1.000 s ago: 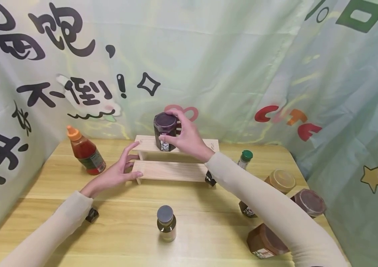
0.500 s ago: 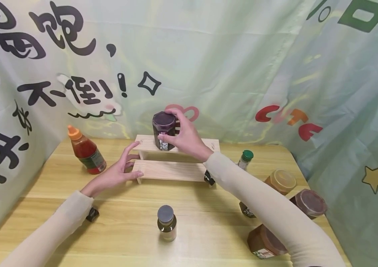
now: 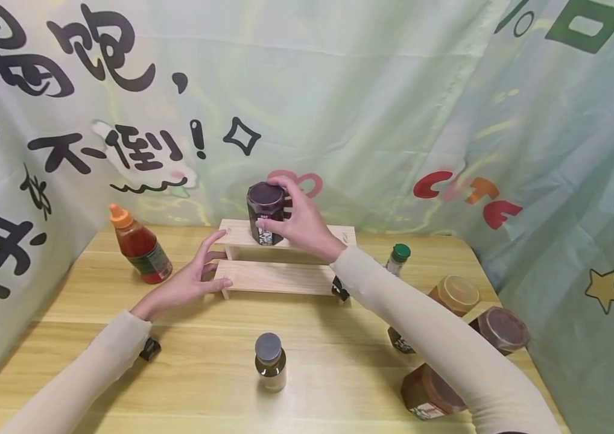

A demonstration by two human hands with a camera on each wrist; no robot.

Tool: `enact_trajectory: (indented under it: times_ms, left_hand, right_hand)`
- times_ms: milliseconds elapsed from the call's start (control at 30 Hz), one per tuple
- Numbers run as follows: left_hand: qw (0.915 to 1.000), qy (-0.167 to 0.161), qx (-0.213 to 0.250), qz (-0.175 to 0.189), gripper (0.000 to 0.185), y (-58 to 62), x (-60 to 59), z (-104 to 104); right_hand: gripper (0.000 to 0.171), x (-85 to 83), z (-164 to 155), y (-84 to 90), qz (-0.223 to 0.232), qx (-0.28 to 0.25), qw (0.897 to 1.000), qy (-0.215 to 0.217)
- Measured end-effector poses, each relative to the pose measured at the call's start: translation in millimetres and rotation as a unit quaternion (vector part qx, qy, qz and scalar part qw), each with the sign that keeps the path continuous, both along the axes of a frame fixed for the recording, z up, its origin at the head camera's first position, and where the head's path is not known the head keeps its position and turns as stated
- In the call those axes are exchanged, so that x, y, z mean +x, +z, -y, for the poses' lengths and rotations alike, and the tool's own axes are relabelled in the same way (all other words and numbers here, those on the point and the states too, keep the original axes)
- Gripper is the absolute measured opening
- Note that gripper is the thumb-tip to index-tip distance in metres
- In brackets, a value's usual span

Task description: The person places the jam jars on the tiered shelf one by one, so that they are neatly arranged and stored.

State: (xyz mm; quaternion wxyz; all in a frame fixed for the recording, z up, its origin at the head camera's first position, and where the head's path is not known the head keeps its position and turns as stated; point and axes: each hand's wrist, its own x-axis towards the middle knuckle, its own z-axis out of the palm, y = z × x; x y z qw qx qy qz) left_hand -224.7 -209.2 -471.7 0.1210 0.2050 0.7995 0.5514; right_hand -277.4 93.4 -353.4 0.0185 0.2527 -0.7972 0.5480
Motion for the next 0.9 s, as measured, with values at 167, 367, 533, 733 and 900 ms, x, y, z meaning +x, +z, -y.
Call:
enact_trajectory:
  times_ms: [167, 367, 533, 733, 900]
  left_hand:
    - [1.0000, -0.002, 0.000, -0.001, 0.108, -0.2, -0.2, 0]
    - [1.0000, 0.000, 0.003, 0.002, 0.109, -0.5, -0.3, 0]
    - [1.0000, -0.007, 0.007, 0.002, 0.109, -1.5, -0.5, -2]
    - [1.0000, 0.000, 0.003, 0.006, 0.107, 1.7, 1.6, -1]
    - [1.0000, -0.001, 0.000, 0.006, 0.107, 2.9, 1.6, 0]
  right_hand:
    - [0.085, 1.3, -4, 2.9, 0.008, 0.003, 1.000, 0.016]
    - [0.094, 6.7, -14, 8.7, 0.024, 0.012, 0.999, 0.031]
    - [0.090, 13.5, -25, 14.9, 0.025, 0.015, 0.999, 0.018]
    - [0.078, 27.3, -38, 25.1, 0.013, 0.001, 0.999, 0.031]
    - [0.074, 41.5, -55, 37.3, 0.005, 0.000, 0.999, 0.032]
